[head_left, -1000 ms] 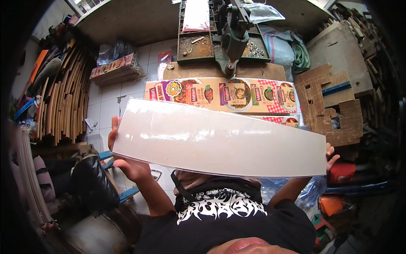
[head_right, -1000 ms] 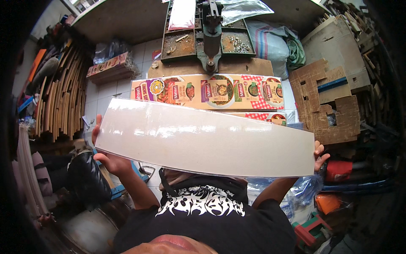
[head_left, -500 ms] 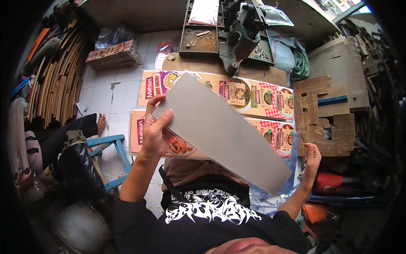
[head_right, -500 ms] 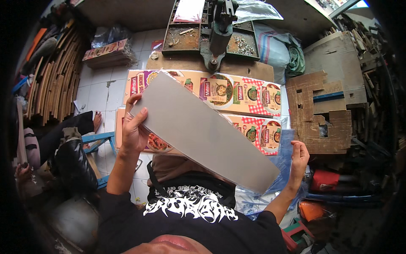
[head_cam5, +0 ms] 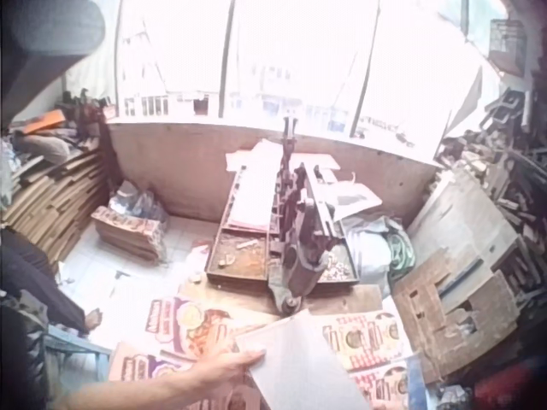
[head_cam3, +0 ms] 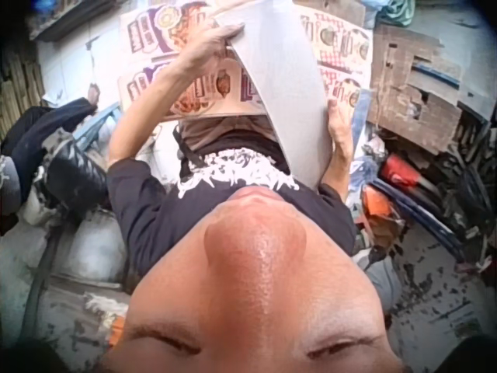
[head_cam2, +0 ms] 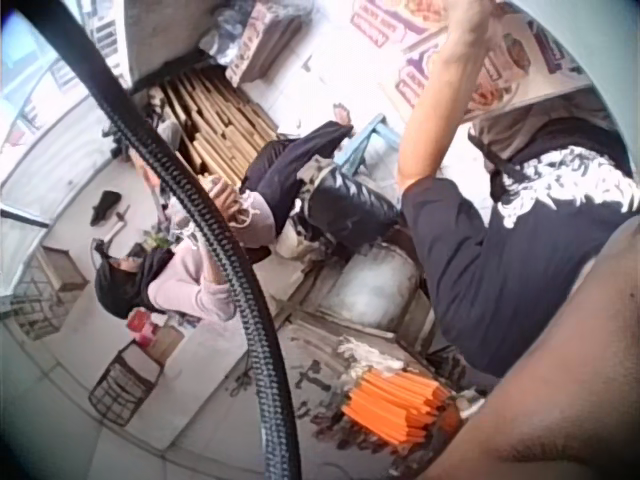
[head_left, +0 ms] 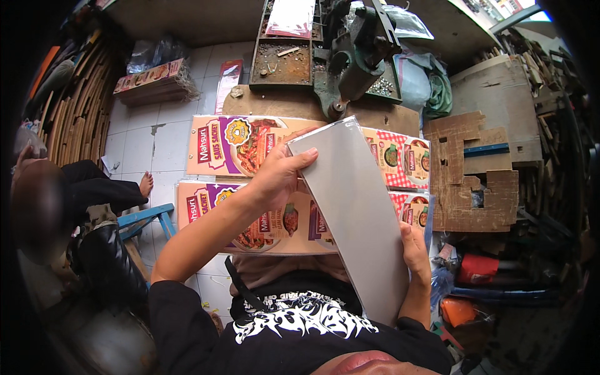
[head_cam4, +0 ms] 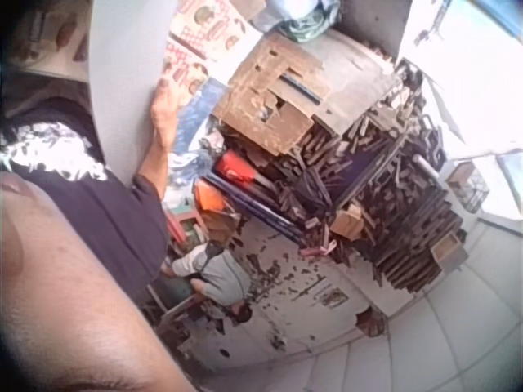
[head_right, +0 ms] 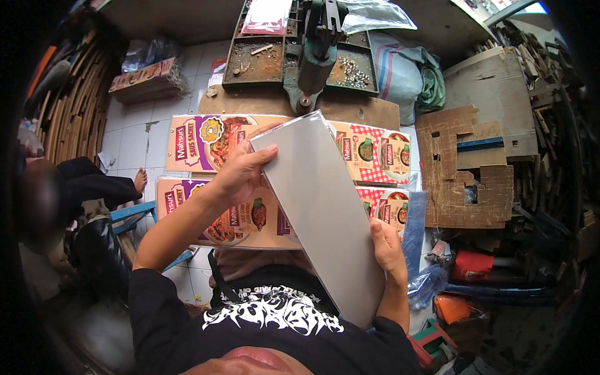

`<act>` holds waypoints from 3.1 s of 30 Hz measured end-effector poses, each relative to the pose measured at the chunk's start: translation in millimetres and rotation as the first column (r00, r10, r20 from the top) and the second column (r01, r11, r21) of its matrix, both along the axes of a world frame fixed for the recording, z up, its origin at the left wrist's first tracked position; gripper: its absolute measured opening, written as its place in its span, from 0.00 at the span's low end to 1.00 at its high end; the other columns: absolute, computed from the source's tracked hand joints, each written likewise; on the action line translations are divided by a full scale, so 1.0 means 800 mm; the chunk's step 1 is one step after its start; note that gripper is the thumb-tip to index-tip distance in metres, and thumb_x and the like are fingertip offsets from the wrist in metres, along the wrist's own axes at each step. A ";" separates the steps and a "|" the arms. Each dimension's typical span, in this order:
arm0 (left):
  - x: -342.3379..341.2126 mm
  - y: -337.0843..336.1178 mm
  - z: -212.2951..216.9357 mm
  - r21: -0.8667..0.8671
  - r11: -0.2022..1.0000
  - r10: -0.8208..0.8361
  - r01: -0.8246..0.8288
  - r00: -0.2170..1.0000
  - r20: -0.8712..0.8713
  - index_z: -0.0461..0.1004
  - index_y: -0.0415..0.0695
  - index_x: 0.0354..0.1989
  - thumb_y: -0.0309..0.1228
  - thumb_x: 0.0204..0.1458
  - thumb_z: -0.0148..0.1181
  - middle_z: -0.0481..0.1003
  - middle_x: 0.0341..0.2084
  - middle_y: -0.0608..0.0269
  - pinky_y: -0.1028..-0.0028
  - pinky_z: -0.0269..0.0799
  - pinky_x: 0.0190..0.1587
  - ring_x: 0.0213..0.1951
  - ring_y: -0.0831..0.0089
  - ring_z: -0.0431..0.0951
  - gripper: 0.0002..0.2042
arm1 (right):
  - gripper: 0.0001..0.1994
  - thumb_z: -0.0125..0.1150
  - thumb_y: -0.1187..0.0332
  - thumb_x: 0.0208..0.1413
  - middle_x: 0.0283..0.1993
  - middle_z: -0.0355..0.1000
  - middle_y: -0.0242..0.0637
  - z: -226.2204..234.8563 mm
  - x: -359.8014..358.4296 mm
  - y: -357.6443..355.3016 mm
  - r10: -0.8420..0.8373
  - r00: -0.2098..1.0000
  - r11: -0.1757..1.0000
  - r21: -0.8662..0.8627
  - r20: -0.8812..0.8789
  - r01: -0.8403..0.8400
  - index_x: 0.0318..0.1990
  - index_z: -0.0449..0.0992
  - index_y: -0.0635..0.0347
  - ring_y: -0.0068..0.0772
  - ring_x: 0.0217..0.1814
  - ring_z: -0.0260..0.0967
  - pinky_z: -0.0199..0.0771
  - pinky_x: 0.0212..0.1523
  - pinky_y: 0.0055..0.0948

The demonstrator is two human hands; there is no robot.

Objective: The person staples cardboard packaging sheets onto a backing board using a manual press.

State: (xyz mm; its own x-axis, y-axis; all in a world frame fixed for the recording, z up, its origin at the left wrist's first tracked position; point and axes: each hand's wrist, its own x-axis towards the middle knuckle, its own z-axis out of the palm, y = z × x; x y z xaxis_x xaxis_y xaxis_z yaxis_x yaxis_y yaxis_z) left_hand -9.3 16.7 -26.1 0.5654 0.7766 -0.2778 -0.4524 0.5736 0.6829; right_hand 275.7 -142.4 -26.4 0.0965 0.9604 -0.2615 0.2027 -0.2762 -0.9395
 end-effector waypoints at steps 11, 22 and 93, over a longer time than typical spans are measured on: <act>0.001 0.019 -0.032 0.021 0.999 0.051 -0.049 0.995 -0.086 0.62 0.37 0.56 0.35 0.61 0.52 0.73 0.44 0.55 0.66 0.82 0.40 0.43 0.69 0.78 0.19 | 0.23 0.46 0.60 0.68 0.18 0.57 0.33 -0.004 0.009 0.050 0.125 0.940 0.988 0.048 0.318 -0.147 0.24 0.66 0.69 0.23 0.21 0.52 0.54 0.23 0.30; 0.001 0.028 -0.040 0.044 0.999 0.013 -0.007 0.989 -0.147 0.61 0.35 0.58 0.34 0.62 0.51 0.75 0.42 0.55 0.74 0.83 0.33 0.38 0.69 0.81 0.20 | 0.21 0.45 0.63 0.67 0.17 0.56 0.37 -0.002 0.010 0.071 0.148 0.915 0.988 -0.008 0.375 -0.156 0.23 0.65 0.69 0.29 0.19 0.52 0.52 0.23 0.33; -0.009 0.028 -0.065 0.020 0.995 -0.099 0.098 0.987 0.125 0.67 0.37 0.55 0.36 0.58 0.50 0.77 0.44 0.54 0.67 0.76 0.46 0.41 0.68 0.80 0.19 | 0.28 0.47 0.49 0.66 0.18 0.58 0.28 0.050 0.022 0.037 0.522 0.853 0.851 -0.062 -0.027 -0.522 0.20 0.65 0.63 0.20 0.21 0.55 0.54 0.23 0.25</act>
State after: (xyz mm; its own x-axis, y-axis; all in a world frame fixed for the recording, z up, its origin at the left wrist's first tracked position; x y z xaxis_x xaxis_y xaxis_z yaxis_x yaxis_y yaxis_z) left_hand -16.5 38.8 -78.3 0.6690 0.7187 -0.1895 -0.4767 0.6106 0.6324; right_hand 293.1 -112.5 13.4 -0.4168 0.8497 -0.3231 0.3259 -0.1921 -0.9257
